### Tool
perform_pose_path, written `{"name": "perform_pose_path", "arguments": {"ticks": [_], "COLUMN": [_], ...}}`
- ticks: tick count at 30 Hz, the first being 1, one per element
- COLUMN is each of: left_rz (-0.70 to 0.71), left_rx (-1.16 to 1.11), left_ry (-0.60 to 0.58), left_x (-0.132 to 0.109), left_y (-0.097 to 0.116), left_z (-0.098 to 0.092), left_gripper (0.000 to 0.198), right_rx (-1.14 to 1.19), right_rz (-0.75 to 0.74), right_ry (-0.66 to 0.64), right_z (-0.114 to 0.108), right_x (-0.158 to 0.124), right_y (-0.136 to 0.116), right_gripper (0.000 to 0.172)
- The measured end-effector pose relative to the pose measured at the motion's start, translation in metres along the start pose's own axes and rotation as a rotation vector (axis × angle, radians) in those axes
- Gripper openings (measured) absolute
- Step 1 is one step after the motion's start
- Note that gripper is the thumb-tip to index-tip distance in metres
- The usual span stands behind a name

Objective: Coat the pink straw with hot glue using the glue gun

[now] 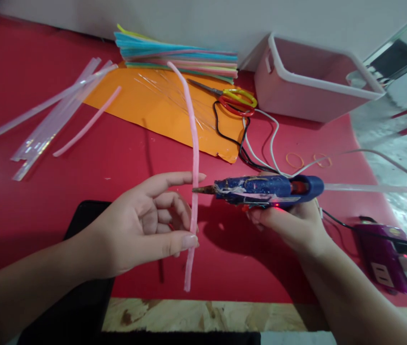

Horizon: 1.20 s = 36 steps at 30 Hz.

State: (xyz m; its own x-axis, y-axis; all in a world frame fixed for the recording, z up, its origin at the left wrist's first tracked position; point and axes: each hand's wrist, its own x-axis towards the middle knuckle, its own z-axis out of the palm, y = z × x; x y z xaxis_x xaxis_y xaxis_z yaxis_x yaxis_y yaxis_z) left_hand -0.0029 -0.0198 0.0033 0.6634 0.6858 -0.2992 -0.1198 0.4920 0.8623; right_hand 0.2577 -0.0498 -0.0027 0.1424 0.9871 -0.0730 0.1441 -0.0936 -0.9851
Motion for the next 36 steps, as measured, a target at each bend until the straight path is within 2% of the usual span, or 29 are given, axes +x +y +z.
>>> {"name": "perform_pose_path", "arguments": {"ticks": [4, 8, 12, 18, 25, 28, 33, 36], "left_rz": [0.077, 0.206, 0.299, 0.354, 0.341, 0.287, 0.185, 0.133], "left_rx": [0.093, 0.377, 0.638, 0.729, 0.619, 0.443, 0.151, 0.081], "left_ry": [0.109, 0.275, 0.334, 0.396, 0.427, 0.353, 0.249, 0.232], "left_x": [0.005, 0.008, 0.004, -0.002, -0.003, -0.002, 0.002, 0.003], "left_y": [-0.003, -0.004, -0.002, 0.000, -0.002, -0.001, 0.005, 0.007], "left_z": [-0.001, -0.004, -0.008, -0.007, 0.001, 0.004, 0.003, 0.002], "left_gripper": [0.065, 0.059, 0.064, 0.066, 0.064, 0.065, 0.069, 0.074], "right_rx": [0.020, 0.059, 0.027, 0.079, 0.101, 0.086, 0.030, 0.000], "right_rz": [-0.076, -0.115, -0.128, -0.107, -0.113, -0.121, -0.114, -0.122], "right_ry": [0.083, 0.155, 0.117, 0.158, 0.159, 0.133, -0.048, -0.044], "right_z": [0.006, 0.007, 0.007, 0.008, 0.007, 0.003, -0.005, -0.005], "right_x": [0.000, 0.000, 0.000, -0.002, -0.001, -0.001, -0.001, -0.004], "right_y": [-0.002, -0.001, 0.000, 0.001, 0.003, 0.005, 0.004, 0.002], "right_gripper": [0.004, 0.006, 0.006, 0.004, 0.004, 0.005, 0.008, 0.013]}}
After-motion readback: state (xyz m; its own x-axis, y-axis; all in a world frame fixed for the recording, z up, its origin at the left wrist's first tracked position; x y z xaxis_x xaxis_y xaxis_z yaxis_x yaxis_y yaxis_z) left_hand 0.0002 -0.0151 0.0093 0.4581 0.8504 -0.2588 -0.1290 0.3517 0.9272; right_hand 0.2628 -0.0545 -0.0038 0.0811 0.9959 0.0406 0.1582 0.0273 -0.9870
